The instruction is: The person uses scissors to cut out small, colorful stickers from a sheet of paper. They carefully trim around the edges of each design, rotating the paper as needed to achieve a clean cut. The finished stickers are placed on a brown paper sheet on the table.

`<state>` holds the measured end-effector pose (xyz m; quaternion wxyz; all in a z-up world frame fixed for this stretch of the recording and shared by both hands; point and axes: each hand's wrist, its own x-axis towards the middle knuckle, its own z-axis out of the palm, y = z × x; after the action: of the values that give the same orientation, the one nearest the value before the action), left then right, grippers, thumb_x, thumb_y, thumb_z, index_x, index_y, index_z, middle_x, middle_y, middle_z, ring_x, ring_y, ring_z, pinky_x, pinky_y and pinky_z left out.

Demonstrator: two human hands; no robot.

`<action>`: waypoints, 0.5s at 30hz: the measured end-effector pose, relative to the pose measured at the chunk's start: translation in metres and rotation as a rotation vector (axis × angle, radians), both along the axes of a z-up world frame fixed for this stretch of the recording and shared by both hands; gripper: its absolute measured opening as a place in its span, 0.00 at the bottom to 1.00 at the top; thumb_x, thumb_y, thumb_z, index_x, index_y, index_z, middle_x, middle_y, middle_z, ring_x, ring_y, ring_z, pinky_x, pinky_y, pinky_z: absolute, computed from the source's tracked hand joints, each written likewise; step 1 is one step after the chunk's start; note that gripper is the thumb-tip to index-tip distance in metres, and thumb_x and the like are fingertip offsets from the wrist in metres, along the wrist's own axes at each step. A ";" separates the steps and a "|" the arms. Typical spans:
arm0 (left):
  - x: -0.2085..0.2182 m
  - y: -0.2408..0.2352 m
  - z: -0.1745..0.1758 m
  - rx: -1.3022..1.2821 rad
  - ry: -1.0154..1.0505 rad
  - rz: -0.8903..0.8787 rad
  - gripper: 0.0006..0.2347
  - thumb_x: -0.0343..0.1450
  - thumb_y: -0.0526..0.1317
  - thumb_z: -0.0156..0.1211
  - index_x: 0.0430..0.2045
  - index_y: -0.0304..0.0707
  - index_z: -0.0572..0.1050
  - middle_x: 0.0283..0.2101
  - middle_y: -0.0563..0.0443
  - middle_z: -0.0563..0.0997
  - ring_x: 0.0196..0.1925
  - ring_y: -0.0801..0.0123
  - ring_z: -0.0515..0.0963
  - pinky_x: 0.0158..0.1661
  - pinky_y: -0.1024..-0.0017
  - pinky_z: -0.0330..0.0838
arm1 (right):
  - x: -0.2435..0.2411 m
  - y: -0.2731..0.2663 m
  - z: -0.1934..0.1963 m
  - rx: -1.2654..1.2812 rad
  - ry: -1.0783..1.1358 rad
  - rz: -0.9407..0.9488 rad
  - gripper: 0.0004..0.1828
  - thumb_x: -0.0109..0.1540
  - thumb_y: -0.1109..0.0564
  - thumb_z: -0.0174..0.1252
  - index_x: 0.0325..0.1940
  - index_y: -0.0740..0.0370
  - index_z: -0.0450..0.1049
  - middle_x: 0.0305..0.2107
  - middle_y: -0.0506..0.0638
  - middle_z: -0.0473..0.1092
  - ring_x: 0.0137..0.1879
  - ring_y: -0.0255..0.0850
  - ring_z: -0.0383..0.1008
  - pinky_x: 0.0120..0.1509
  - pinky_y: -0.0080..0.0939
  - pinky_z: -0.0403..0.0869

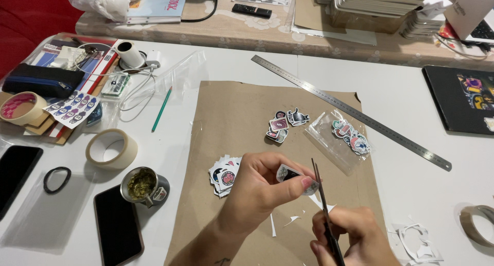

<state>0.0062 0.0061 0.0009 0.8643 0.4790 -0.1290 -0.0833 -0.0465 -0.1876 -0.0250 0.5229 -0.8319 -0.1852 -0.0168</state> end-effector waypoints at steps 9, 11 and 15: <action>-0.003 0.002 0.004 0.022 -0.024 -0.059 0.02 0.66 0.29 0.65 0.29 0.28 0.81 0.34 0.40 0.85 0.40 0.66 0.84 0.43 0.74 0.82 | -0.008 0.001 0.001 0.005 0.015 -0.030 0.07 0.43 0.63 0.65 0.17 0.57 0.73 0.08 0.41 0.63 0.14 0.31 0.59 0.17 0.30 0.63; -0.004 0.002 0.005 0.047 -0.031 -0.063 0.03 0.66 0.30 0.66 0.29 0.29 0.81 0.34 0.41 0.85 0.39 0.67 0.84 0.40 0.76 0.80 | -0.013 0.000 -0.004 -0.004 0.011 -0.050 0.07 0.42 0.64 0.65 0.17 0.57 0.72 0.08 0.41 0.62 0.15 0.32 0.58 0.17 0.30 0.63; -0.005 0.002 0.007 0.189 -0.009 -0.110 0.03 0.66 0.30 0.66 0.28 0.29 0.83 0.30 0.46 0.85 0.26 0.82 0.74 0.22 0.84 0.62 | -0.024 -0.007 0.000 0.009 0.028 -0.061 0.08 0.44 0.59 0.66 0.17 0.56 0.71 0.10 0.41 0.65 0.17 0.32 0.61 0.23 0.32 0.60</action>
<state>0.0014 0.0080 0.0083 0.8088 0.5509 -0.1504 -0.1403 -0.0704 -0.1944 -0.0247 0.5282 -0.8350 -0.1524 -0.0217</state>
